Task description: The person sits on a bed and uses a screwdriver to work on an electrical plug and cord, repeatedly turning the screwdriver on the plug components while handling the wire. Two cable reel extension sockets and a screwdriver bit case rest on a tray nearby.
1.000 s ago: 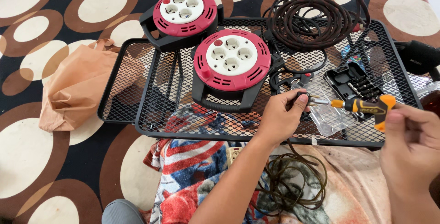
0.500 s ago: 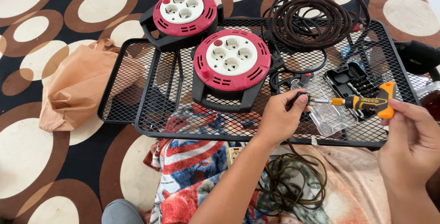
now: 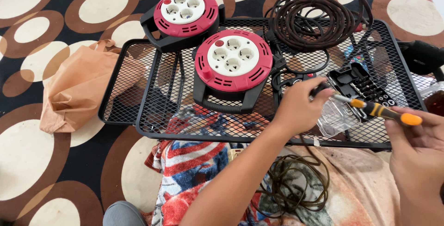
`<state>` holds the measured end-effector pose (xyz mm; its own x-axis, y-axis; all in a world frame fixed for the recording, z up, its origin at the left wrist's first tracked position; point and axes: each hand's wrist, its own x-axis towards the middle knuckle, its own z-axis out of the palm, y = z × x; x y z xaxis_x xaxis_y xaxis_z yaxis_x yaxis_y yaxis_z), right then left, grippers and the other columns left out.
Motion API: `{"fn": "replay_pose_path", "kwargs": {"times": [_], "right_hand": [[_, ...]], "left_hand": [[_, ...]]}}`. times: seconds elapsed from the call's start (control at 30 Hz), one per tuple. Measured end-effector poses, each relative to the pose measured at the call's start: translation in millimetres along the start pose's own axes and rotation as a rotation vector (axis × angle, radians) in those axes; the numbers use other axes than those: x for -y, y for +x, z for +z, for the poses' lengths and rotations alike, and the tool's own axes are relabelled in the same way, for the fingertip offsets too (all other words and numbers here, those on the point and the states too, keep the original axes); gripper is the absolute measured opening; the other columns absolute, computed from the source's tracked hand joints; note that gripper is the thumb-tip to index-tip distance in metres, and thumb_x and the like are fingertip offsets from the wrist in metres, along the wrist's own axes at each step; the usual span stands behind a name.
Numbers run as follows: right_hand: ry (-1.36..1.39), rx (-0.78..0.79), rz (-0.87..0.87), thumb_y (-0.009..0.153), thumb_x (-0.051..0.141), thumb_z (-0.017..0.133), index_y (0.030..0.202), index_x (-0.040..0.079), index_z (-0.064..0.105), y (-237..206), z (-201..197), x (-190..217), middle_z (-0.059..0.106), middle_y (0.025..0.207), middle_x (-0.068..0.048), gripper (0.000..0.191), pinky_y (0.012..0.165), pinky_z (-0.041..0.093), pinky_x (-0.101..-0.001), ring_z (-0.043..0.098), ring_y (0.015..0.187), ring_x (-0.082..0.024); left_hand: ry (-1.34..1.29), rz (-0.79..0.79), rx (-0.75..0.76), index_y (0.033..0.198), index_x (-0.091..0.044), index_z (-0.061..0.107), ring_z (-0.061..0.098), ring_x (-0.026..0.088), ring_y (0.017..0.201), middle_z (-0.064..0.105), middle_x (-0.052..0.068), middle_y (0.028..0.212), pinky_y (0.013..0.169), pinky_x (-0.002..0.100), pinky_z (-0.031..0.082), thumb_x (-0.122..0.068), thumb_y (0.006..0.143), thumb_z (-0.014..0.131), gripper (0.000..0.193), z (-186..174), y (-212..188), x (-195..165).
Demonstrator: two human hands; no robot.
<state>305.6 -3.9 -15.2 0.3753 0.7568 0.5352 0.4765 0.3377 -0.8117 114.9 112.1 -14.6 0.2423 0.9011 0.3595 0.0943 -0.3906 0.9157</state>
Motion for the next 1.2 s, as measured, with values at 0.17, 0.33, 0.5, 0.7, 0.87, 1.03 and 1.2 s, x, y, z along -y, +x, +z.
{"fn": "replay_pose_path", "kwargs": {"times": [0.17, 0.33, 0.5, 0.7, 0.87, 1.03, 1.2], "right_hand": [[-0.014, -0.056, 0.129, 0.110, -0.004, 0.068, 0.130, -0.005, 0.049, -12.2, -4.7, -17.5, 0.070, 0.119, -0.017, 0.027, 0.092, 0.057, -0.0243, 0.071, 0.107, -0.020], [0.115, -0.049, 0.154, 0.109, -0.001, 0.065, 0.128, -0.004, 0.047, -20.8, -5.6, -21.6, 0.069, 0.119, -0.015, 0.027, 0.098, 0.059, -0.0248, 0.072, 0.111, -0.018], [0.019, -0.038, 0.164, 0.112, -0.001, 0.062, 0.127, -0.007, 0.047, -24.7, -7.3, -12.7, 0.069, 0.118, -0.019, 0.022, 0.096, 0.056, -0.0246, 0.071, 0.113, -0.020], [-0.082, -0.044, 0.132, 0.113, -0.002, 0.062, 0.130, -0.009, 0.047, -25.4, -4.5, -2.4, 0.069, 0.116, -0.019, 0.024, 0.093, 0.054, -0.0234, 0.070, 0.111, -0.020], [-0.033, -0.034, 0.113, 0.116, -0.003, 0.059, 0.131, -0.010, 0.046, -21.4, -1.3, 1.2, 0.069, 0.117, -0.020, 0.021, 0.093, 0.055, -0.0252, 0.071, 0.105, -0.021], [0.088, -0.068, 0.211, 0.113, -0.004, 0.051, 0.130, -0.006, 0.044, -18.8, -4.3, -7.5, 0.067, 0.122, -0.019, 0.018, 0.101, 0.059, -0.0319, 0.071, 0.110, -0.025], [0.325, -0.054, 0.229, 0.118, -0.006, 0.045, 0.134, -0.002, 0.043, -13.9, -16.4, -42.5, 0.067, 0.124, -0.019, 0.017, 0.107, 0.060, -0.0392, 0.072, 0.109, -0.029]], "left_hand": [[0.248, 0.015, 0.132, 0.125, -0.009, 0.070, 0.070, 0.036, 0.086, 0.072, 0.019, 0.094, 0.079, 0.045, 0.054, -0.019, 0.089, 0.075, 0.038, 7.3, 21.1, -16.2], [0.440, 0.066, 0.159, 0.125, -0.014, 0.072, 0.068, 0.038, 0.100, 0.068, 0.019, 0.109, 0.086, 0.048, 0.054, -0.007, 0.081, 0.074, 0.045, 0.4, 17.8, -20.8], [0.415, 0.038, 0.094, 0.130, -0.012, 0.067, 0.068, 0.039, 0.097, 0.068, 0.019, 0.107, 0.083, 0.049, 0.054, -0.014, 0.090, 0.069, 0.041, -8.2, 8.9, -21.1], [0.586, 0.140, 0.105, 0.136, -0.012, 0.063, 0.070, 0.037, 0.094, 0.068, 0.017, 0.107, 0.079, 0.049, 0.056, -0.017, 0.097, 0.062, 0.039, -8.1, 3.2, -24.7], [0.683, 0.200, 0.109, 0.133, -0.012, 0.063, 0.070, 0.035, 0.094, 0.069, 0.013, 0.105, 0.074, 0.048, 0.056, -0.022, 0.094, 0.063, 0.040, -8.3, -0.3, -26.3], [0.508, 0.133, 0.004, 0.132, -0.009, 0.064, 0.069, 0.037, 0.092, 0.070, 0.016, 0.108, 0.077, 0.048, 0.055, -0.024, 0.099, 0.061, 0.036, -7.2, -4.1, -20.9], [0.070, -0.042, 0.066, 0.127, -0.001, 0.064, 0.074, 0.028, 0.087, 0.074, 0.016, 0.094, 0.077, 0.041, 0.056, -0.027, 0.103, 0.057, 0.035, -1.5, 2.7, -7.9]]}}
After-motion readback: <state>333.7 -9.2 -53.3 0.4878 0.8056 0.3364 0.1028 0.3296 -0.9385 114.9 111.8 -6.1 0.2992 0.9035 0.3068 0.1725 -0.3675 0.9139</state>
